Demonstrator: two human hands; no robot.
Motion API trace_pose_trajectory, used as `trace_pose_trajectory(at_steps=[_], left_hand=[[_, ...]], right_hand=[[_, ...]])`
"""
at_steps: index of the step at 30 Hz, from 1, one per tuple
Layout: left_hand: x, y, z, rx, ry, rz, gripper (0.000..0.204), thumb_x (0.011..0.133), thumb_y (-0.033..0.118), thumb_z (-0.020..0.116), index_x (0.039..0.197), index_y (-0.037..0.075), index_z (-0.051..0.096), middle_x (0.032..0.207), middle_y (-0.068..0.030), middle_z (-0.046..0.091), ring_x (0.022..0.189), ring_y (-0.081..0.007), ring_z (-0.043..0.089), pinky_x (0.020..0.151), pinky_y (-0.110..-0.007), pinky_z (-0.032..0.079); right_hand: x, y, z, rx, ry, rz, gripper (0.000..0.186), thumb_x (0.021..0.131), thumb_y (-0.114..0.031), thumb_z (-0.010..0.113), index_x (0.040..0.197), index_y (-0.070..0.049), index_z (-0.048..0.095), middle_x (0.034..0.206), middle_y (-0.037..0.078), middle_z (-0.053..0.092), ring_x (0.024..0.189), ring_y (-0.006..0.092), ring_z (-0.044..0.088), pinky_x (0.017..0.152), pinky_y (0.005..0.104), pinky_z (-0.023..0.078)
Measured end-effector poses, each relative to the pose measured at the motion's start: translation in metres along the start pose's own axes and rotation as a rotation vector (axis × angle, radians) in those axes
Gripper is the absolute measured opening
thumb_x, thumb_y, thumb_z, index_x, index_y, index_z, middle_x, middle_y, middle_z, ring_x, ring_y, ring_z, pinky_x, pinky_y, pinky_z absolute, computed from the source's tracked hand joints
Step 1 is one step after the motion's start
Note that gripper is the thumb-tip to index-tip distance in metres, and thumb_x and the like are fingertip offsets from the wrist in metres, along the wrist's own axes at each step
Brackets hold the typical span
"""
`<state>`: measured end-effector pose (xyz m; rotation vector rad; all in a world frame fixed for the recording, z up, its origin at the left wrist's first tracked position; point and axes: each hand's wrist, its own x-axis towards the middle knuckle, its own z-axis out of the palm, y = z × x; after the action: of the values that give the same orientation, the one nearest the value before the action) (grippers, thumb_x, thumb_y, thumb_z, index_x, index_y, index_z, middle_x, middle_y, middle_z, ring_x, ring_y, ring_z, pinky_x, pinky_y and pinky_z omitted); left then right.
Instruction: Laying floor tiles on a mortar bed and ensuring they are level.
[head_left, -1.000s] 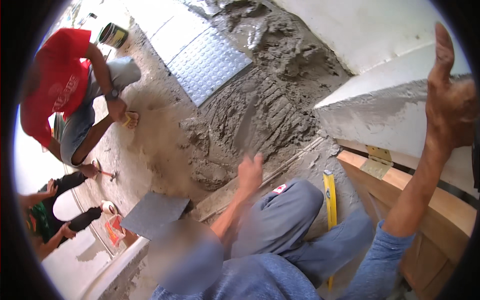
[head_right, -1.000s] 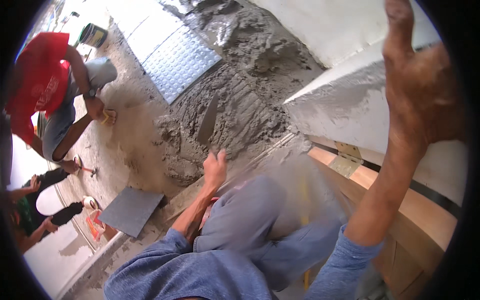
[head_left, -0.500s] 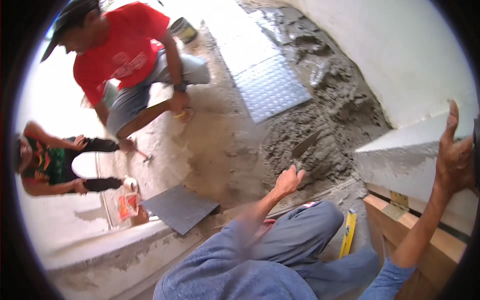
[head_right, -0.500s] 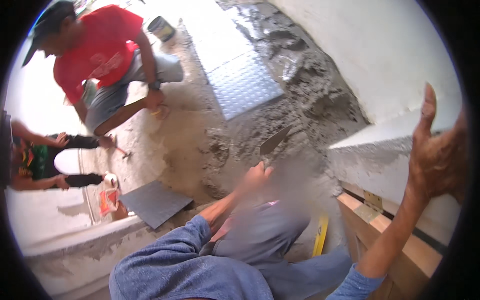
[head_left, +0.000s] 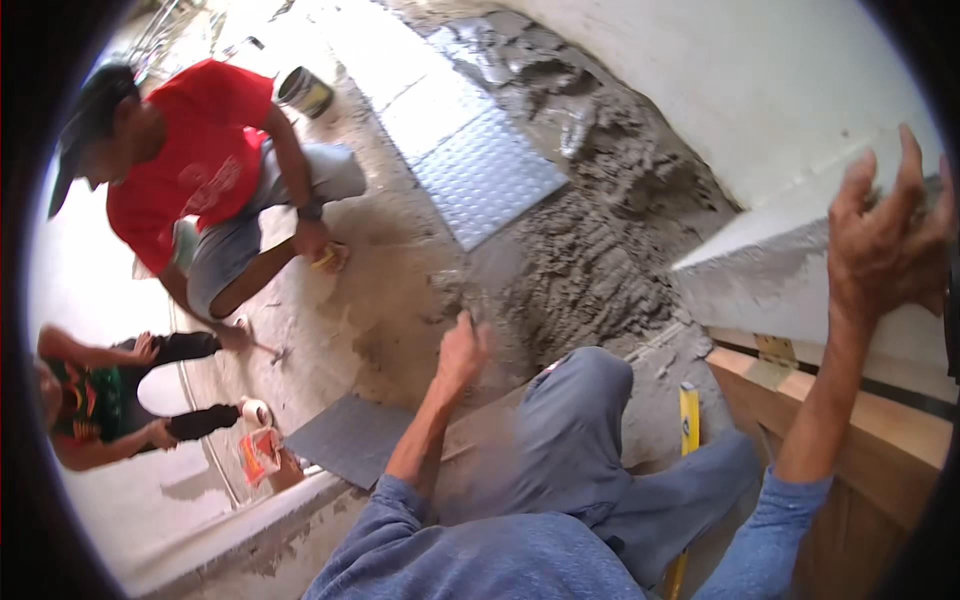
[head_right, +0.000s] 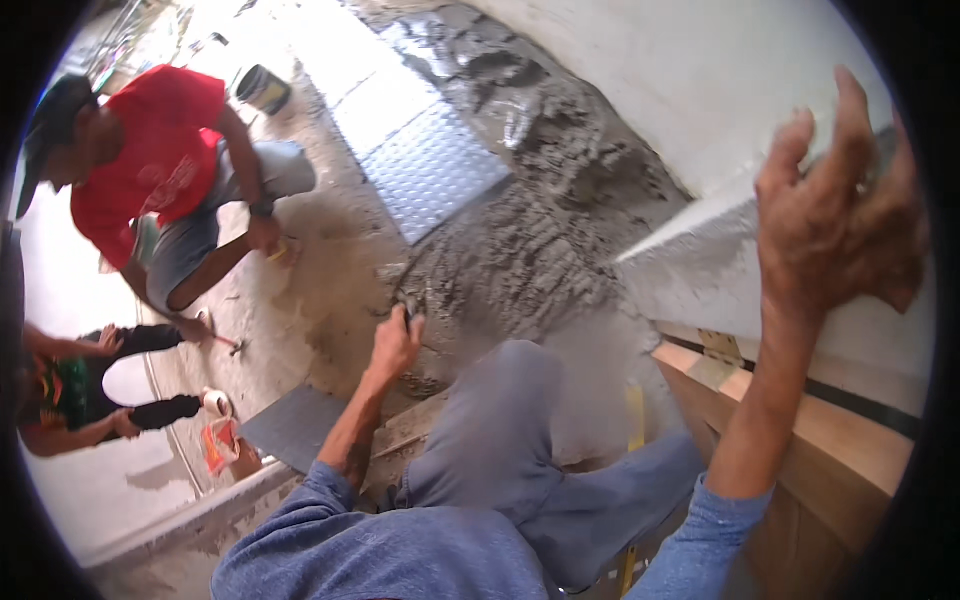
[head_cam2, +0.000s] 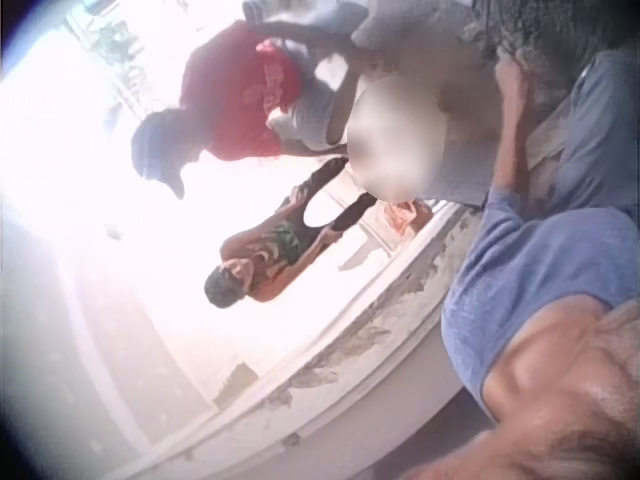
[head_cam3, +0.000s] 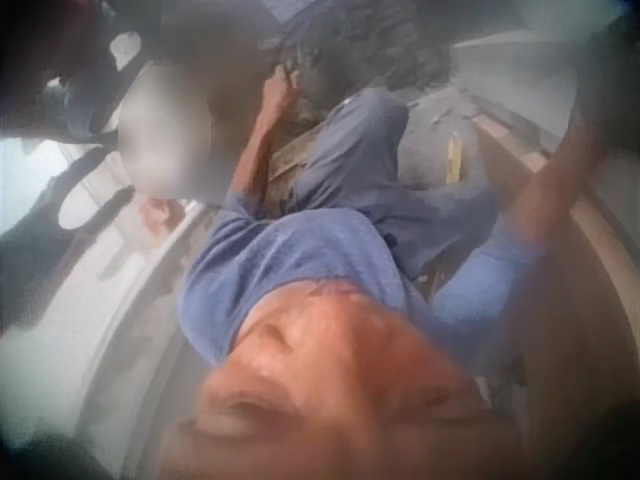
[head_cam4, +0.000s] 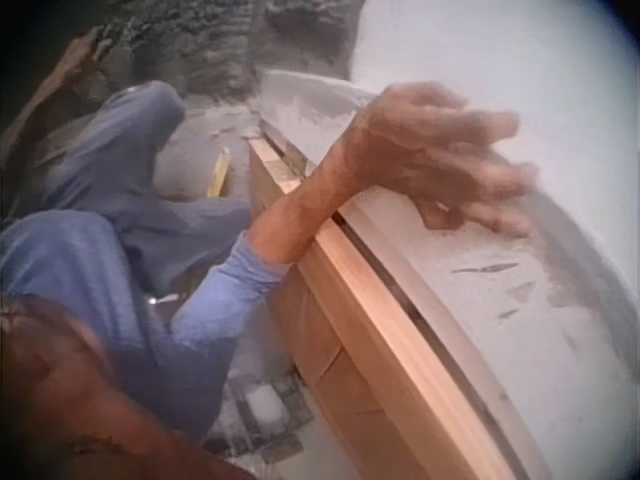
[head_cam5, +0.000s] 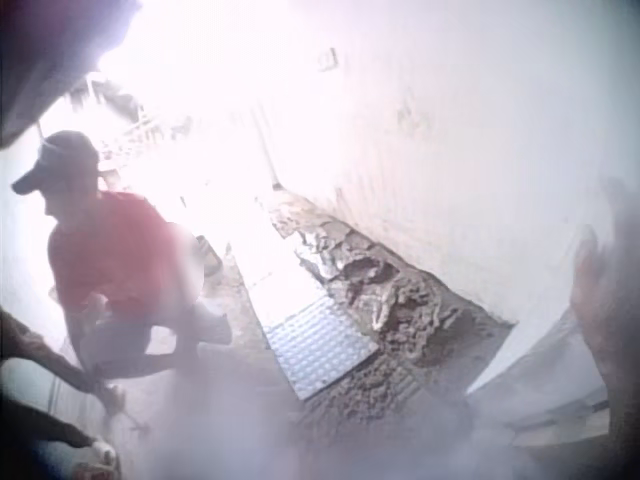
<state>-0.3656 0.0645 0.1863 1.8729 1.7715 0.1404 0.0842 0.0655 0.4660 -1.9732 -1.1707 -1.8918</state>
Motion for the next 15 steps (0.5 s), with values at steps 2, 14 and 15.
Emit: trace_pose_trajectory(at_steps=[2, 14, 15], left_hand=[[0.039, 0.030, 0.014, 0.070, 0.031, 0.117, 0.033, 0.091, 0.024, 0.052, 0.111, -0.001, 0.048, 0.086, -0.0315, 0.062, 0.083, -0.0483, 0.061, 0.072, -0.056, 0.047], [0.157, 0.180, 0.043, 0.244, -0.151, 0.224, 0.022, 0.081, 0.013, 0.052, 0.089, -0.004, 0.065, 0.091, -0.0259, 0.066, 0.088, -0.0410, 0.066, 0.075, -0.046, 0.054], [0.154, 0.187, 0.042, 0.223, -0.160, 0.200, 0.022, 0.080, 0.012, 0.052, 0.085, -0.004, 0.067, 0.091, -0.0254, 0.067, 0.090, -0.0412, 0.067, 0.076, -0.046, 0.054]], right_hand=[[0.008, 0.013, 0.001, 0.106, 0.049, -0.015, 0.047, 0.077, -0.037, 0.072, 0.122, -0.036, 0.057, 0.120, 0.000, 0.045, 0.105, 0.0182, 0.045, 0.083, 0.0375, 0.042], [0.000, 0.046, 0.025, 0.433, 0.017, -0.167, 0.038, 0.083, -0.031, 0.071, 0.118, -0.019, 0.060, 0.108, 0.007, 0.064, 0.084, 0.0213, 0.066, 0.062, 0.0252, 0.052], [-0.002, 0.046, 0.028, 0.482, 0.012, -0.125, 0.038, 0.084, -0.033, 0.069, 0.118, -0.018, 0.059, 0.109, 0.008, 0.062, 0.088, 0.0241, 0.063, 0.064, 0.0294, 0.050]])
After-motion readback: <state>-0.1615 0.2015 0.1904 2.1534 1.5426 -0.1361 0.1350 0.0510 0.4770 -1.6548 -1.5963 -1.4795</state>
